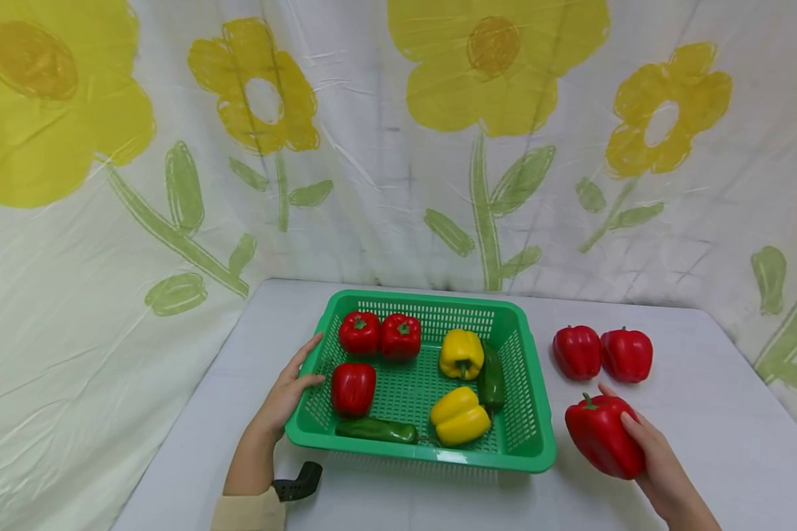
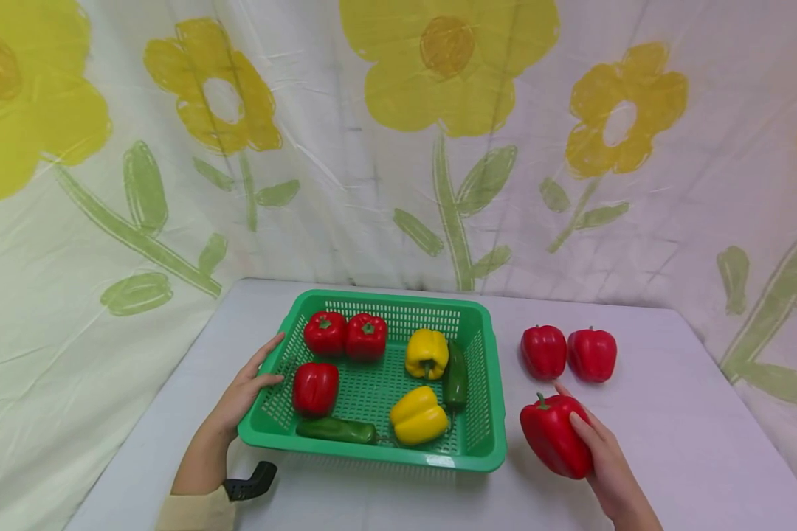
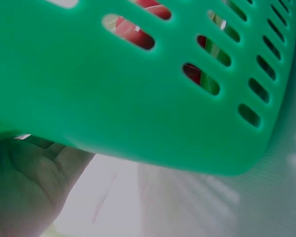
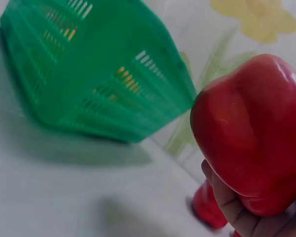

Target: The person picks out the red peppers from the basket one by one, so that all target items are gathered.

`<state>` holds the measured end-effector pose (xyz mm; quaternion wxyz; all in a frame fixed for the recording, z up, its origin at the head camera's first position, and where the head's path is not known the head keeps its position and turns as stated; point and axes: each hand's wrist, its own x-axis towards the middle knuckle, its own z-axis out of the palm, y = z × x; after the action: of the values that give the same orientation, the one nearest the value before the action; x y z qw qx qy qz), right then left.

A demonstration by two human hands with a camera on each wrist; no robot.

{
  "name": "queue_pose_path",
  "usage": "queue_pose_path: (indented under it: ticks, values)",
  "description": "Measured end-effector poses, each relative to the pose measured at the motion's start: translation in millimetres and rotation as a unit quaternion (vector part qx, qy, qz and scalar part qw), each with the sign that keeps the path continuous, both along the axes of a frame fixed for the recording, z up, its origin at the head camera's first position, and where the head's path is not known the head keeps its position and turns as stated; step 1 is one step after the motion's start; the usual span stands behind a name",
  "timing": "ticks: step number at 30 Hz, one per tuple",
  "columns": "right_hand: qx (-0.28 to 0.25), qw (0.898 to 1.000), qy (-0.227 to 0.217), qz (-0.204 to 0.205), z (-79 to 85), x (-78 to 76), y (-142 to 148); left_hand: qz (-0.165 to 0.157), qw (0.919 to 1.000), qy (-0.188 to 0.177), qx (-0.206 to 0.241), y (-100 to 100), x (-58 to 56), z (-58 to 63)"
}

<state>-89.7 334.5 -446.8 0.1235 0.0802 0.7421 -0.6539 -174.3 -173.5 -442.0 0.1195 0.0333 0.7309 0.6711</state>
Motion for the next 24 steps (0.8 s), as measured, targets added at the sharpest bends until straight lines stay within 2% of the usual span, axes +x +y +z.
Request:
queue_pose_path:
  ticks: [2,8,14,21,24]
  values:
    - [0.019,1.0,-0.01,-0.011,-3.9,-1.1,4.0,0.002,1.0,-0.002,-0.002,0.0,0.2,0.0]
    - [0.008,0.999,-0.039,-0.025,-14.7,-1.9,22.4,0.006,0.9999,-0.006,-0.005,-0.1,0.7,0.7]
    - [0.035,0.995,-0.086,-0.032,-22.1,-2.0,38.2,0.007,0.9999,-0.007,-0.006,-0.5,0.9,0.7]
    - [0.019,0.994,-0.087,-0.059,-29.8,-4.7,59.6,0.008,0.9999,-0.005,-0.003,-1.0,1.4,0.9]
    - [0.012,0.992,-0.1,-0.072,-32.1,-6.6,67.1,0.008,0.9999,-0.006,-0.004,-0.8,1.8,1.1]
